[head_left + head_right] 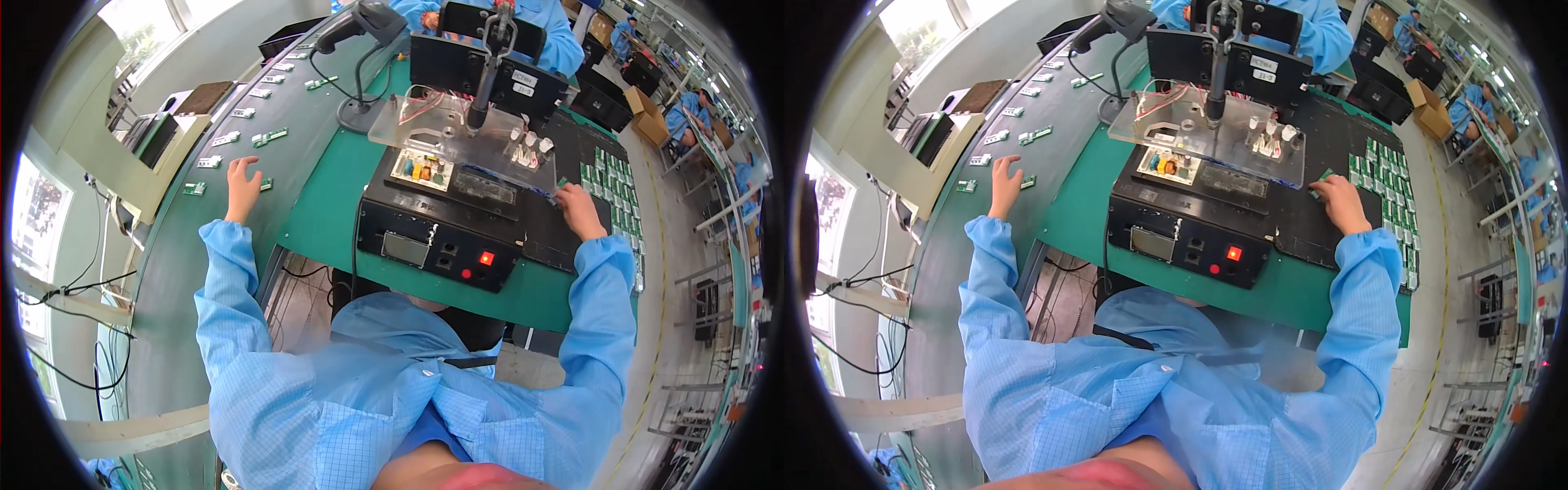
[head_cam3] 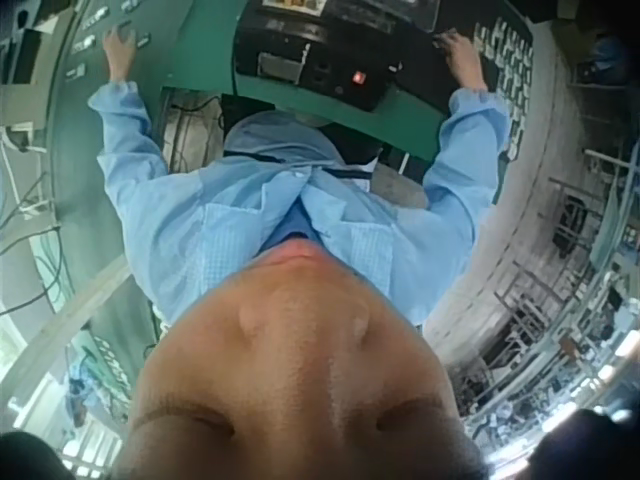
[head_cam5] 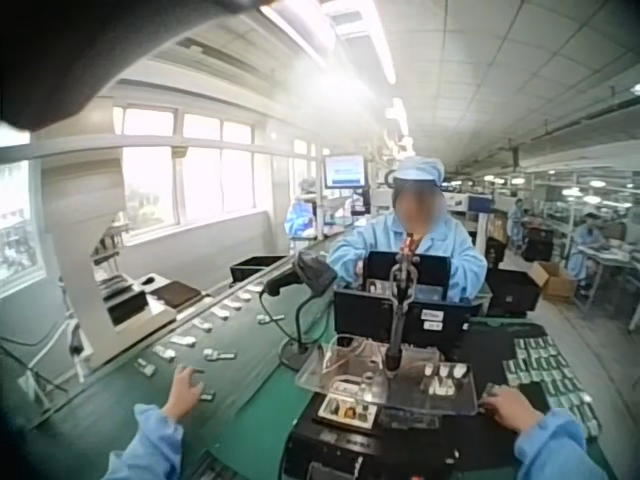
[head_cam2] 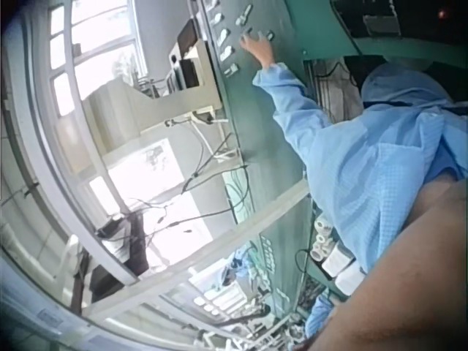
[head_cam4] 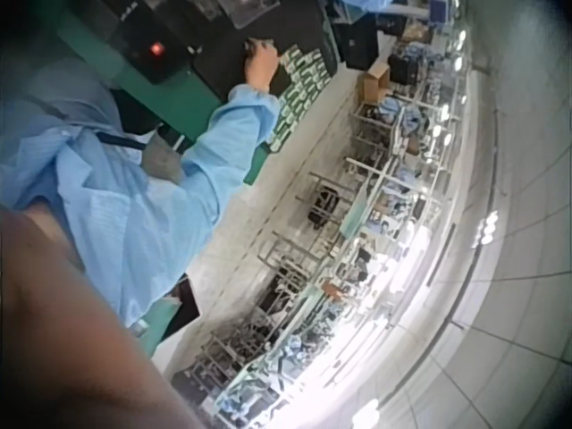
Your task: Testing printed circuit boards using a specialized test fixture and scanning barcodes.
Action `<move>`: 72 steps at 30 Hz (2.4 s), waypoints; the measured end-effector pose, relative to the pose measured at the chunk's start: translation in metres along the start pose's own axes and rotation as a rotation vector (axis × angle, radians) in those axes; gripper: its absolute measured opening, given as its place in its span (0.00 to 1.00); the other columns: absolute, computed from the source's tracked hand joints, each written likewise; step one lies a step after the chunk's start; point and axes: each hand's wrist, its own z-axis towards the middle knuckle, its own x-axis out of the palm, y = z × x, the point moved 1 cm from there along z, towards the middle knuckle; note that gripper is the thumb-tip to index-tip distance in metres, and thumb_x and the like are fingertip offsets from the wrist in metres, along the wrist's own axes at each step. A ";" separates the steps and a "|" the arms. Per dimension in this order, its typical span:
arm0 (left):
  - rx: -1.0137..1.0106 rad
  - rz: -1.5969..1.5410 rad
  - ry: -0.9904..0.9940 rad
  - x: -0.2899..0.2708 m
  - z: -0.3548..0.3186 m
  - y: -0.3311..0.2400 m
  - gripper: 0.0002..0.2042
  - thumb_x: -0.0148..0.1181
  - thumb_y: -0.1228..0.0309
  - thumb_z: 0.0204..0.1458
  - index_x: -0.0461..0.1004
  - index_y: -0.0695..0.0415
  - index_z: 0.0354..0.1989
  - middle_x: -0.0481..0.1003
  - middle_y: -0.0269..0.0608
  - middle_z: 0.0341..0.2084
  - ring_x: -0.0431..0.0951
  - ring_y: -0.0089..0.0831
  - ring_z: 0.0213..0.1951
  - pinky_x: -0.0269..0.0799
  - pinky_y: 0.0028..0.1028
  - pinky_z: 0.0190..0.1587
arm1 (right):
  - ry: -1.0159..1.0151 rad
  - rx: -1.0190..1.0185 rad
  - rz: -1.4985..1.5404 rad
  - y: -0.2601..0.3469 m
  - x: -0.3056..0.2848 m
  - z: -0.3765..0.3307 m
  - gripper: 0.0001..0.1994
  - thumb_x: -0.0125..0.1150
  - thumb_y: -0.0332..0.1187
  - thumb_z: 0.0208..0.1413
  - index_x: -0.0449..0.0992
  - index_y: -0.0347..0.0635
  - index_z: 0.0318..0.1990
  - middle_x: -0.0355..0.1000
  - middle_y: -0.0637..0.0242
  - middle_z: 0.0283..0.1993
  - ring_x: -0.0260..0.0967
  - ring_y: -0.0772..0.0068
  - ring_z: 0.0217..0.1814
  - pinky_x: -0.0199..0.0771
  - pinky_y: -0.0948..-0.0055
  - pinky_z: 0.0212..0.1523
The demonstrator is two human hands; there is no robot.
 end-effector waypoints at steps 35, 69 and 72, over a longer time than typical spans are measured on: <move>0.066 -0.350 -0.084 0.029 -0.007 -0.121 0.11 0.56 0.80 0.51 0.79 0.58 0.42 0.74 0.43 0.43 0.75 0.38 0.48 0.72 0.34 0.48 | -0.572 0.257 0.085 0.271 -0.011 0.063 0.08 0.60 0.32 0.62 0.78 0.44 0.46 0.72 0.62 0.50 0.69 0.50 0.53 0.69 0.50 0.51; 0.329 -1.021 0.407 0.027 0.189 -0.473 0.02 0.53 0.72 0.60 0.69 0.55 0.40 0.68 0.30 0.28 0.68 0.21 0.29 0.65 0.23 0.31 | -0.537 0.257 0.063 0.266 -0.018 0.008 0.26 0.62 0.46 0.60 0.75 0.39 0.61 0.65 0.44 0.68 0.59 0.33 0.71 0.60 0.45 0.70; 0.389 -1.004 0.396 0.039 0.200 -0.472 0.02 0.52 0.72 0.60 0.70 0.55 0.36 0.68 0.31 0.26 0.69 0.23 0.29 0.64 0.25 0.31 | -0.551 0.235 0.078 0.264 -0.018 0.006 0.27 0.62 0.46 0.60 0.74 0.38 0.61 0.65 0.44 0.67 0.59 0.33 0.71 0.58 0.45 0.71</move>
